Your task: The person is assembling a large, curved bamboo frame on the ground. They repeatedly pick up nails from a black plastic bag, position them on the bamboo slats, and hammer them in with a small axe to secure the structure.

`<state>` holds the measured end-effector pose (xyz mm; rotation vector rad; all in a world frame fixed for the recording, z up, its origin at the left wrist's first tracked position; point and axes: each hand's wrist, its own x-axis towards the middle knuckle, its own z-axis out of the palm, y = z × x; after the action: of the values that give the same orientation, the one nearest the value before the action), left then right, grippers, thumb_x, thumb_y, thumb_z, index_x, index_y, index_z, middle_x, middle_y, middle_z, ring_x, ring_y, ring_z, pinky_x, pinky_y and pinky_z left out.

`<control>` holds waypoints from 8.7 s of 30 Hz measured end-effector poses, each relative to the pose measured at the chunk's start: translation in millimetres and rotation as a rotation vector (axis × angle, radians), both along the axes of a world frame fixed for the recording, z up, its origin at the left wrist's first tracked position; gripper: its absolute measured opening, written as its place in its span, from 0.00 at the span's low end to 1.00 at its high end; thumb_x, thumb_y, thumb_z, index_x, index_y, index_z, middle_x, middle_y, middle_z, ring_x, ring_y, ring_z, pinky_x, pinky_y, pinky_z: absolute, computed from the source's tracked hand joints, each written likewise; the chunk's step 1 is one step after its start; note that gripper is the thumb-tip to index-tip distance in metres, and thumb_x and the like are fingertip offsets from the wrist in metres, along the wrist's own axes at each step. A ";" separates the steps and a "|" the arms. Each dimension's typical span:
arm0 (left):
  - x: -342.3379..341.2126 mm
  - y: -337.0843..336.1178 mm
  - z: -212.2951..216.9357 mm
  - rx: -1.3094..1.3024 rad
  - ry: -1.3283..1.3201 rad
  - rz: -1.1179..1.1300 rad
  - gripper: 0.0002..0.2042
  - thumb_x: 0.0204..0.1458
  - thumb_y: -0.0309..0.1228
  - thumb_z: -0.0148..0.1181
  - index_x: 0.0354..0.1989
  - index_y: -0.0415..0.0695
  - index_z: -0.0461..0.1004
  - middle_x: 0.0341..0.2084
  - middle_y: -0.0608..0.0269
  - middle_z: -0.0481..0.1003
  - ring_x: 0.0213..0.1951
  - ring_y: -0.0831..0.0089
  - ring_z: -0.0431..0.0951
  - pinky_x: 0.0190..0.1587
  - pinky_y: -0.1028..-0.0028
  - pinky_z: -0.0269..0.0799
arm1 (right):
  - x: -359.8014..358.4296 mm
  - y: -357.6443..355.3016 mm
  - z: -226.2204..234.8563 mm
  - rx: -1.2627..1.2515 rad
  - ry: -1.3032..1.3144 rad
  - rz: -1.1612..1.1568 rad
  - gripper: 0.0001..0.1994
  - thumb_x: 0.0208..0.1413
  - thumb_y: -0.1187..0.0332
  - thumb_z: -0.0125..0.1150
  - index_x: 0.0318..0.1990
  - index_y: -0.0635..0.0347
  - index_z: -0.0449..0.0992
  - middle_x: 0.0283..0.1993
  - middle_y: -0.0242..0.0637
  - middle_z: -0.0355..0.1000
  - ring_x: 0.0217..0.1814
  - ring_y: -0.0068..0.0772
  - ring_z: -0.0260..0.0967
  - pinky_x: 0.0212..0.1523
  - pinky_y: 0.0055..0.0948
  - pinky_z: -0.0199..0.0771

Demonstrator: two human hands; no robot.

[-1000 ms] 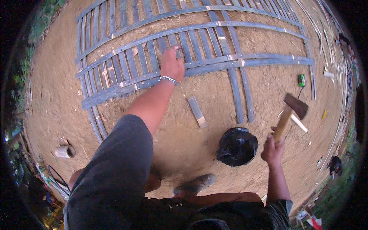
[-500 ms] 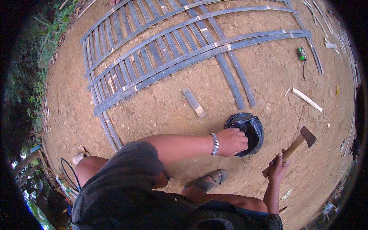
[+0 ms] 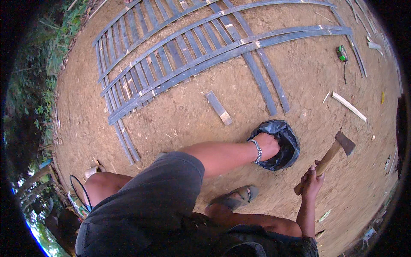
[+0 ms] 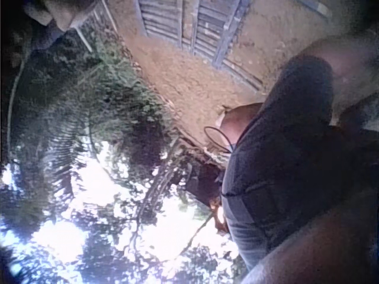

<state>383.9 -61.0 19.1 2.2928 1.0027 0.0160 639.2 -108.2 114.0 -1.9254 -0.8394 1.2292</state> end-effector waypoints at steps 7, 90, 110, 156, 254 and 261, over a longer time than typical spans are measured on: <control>-5.0 3.8 6.3 -0.037 -0.007 -0.009 0.10 0.54 0.29 0.53 0.31 0.39 0.82 0.34 0.48 0.82 0.37 0.54 0.85 0.38 0.56 0.82 | -7.6 7.2 -1.7 -0.048 0.027 0.019 0.17 0.66 0.70 0.57 0.59 0.61 0.64 0.26 0.28 0.63 0.20 0.19 0.62 0.19 0.22 0.65; -391.6 52.4 27.9 0.390 0.000 0.779 0.27 0.53 0.39 0.68 0.60 0.42 0.70 0.55 0.47 0.72 0.60 0.49 0.73 0.59 0.59 0.73 | -349.1 75.0 -99.1 0.712 -0.486 0.970 0.29 0.49 0.66 0.72 0.62 0.52 0.73 0.55 0.48 0.68 0.56 0.54 0.67 0.55 0.47 0.69; -351.2 79.3 -8.3 0.572 -0.194 1.142 0.15 0.59 0.32 0.59 0.53 0.44 0.80 0.46 0.51 0.80 0.52 0.52 0.78 0.56 0.59 0.72 | -229.7 -37.5 -59.4 -0.268 -0.411 1.479 0.32 0.57 0.69 0.63 0.69 0.57 0.61 0.54 0.53 0.68 0.54 0.63 0.69 0.59 0.53 0.71; -345.7 111.8 -17.6 0.552 0.137 1.355 0.24 0.58 0.30 0.54 0.65 0.46 0.68 0.62 0.55 0.69 0.68 0.60 0.63 0.72 0.52 0.50 | -327.6 110.0 -47.7 0.115 -0.469 0.927 0.26 0.65 0.68 0.55 0.68 0.60 0.57 0.43 0.65 0.76 0.45 0.72 0.74 0.45 0.59 0.74; -325.4 93.3 -10.3 0.448 -0.173 0.930 0.07 0.48 0.36 0.67 0.29 0.46 0.81 0.37 0.67 0.77 0.53 0.64 0.73 0.58 0.60 0.61 | -329.0 114.0 -20.0 0.140 -0.475 1.079 0.30 0.63 0.70 0.55 0.72 0.58 0.56 0.49 0.67 0.74 0.48 0.70 0.74 0.48 0.57 0.76; -323.3 94.5 -6.7 0.435 -0.109 0.922 0.08 0.49 0.36 0.66 0.31 0.46 0.80 0.38 0.67 0.77 0.53 0.65 0.73 0.59 0.60 0.61 | -323.8 114.3 -28.7 0.119 -0.565 1.114 0.28 0.64 0.70 0.55 0.71 0.58 0.58 0.41 0.64 0.76 0.46 0.70 0.75 0.45 0.55 0.77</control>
<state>60.7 33.5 12.4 1.9258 2.0503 0.7895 315.3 6.1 85.2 -1.7022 -2.4250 1.1068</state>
